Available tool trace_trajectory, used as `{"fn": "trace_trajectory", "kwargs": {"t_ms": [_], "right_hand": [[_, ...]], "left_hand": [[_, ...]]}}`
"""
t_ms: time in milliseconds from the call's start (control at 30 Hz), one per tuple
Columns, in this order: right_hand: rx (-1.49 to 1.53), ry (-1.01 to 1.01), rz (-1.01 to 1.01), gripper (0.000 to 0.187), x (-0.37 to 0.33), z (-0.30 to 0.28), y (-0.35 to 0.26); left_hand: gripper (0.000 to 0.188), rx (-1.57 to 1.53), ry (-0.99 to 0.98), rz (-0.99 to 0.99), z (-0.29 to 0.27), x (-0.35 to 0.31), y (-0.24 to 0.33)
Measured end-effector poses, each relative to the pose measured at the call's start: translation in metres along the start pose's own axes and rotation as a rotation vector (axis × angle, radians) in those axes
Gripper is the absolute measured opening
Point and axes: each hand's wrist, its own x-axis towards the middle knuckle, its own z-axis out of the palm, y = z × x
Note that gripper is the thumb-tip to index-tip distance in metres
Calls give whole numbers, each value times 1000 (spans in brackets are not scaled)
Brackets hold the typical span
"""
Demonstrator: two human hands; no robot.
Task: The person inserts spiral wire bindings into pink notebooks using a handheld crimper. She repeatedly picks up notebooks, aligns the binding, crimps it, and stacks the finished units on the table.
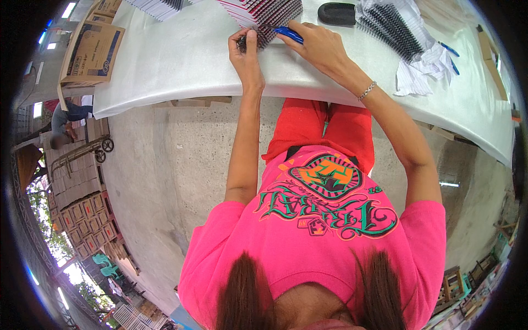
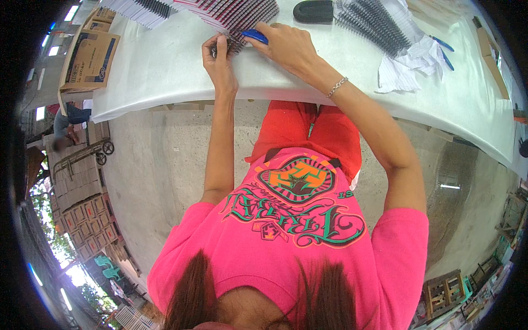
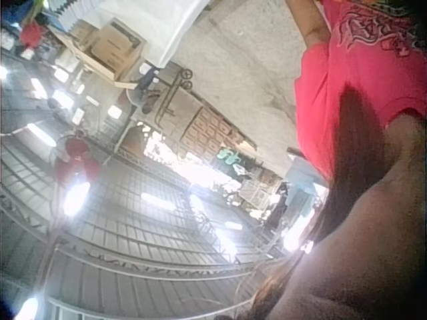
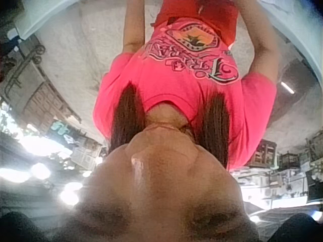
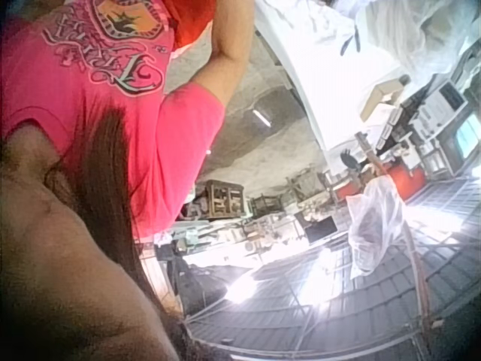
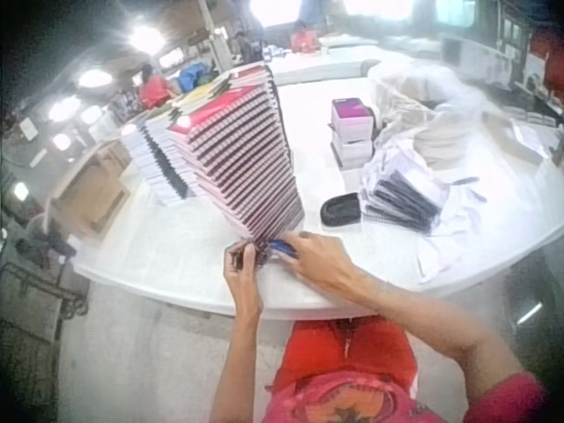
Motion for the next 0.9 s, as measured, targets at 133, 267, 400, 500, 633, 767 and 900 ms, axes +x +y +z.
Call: {"fn": "trace_trajectory", "kwargs": {"t_ms": [133, 267, 400, 500, 633, 767, 900], "right_hand": [[-86, 140, -57, 45, -6, 2, 6], [-234, 212, -116, 48, -7, 11, 9], [-247, 194, -111, 50, -6, 15, 9], [-243, 171, -112, 49, -5, 16, 9], [-240, 205, -172, 45, -1, 14, 9], [-105, 95, -124, 42, 2, 13, 9], [-62, -1, -18, 43, -3, 13, 11]], "left_hand": [[40, -186, 37, -35, 5, -3, 1], [40, -7, -25, 50, 1, 1, -4], [36, 69, -68, -10, 3, -2, 0], [32, 102, -64, -5, 3, -4, 3], [28, 140, -59, 14, 2, -2, 0], [29, 146, -80, 14, 2, -2, 0], [28, 178, -62, 37, 4, -2, 0]]}}
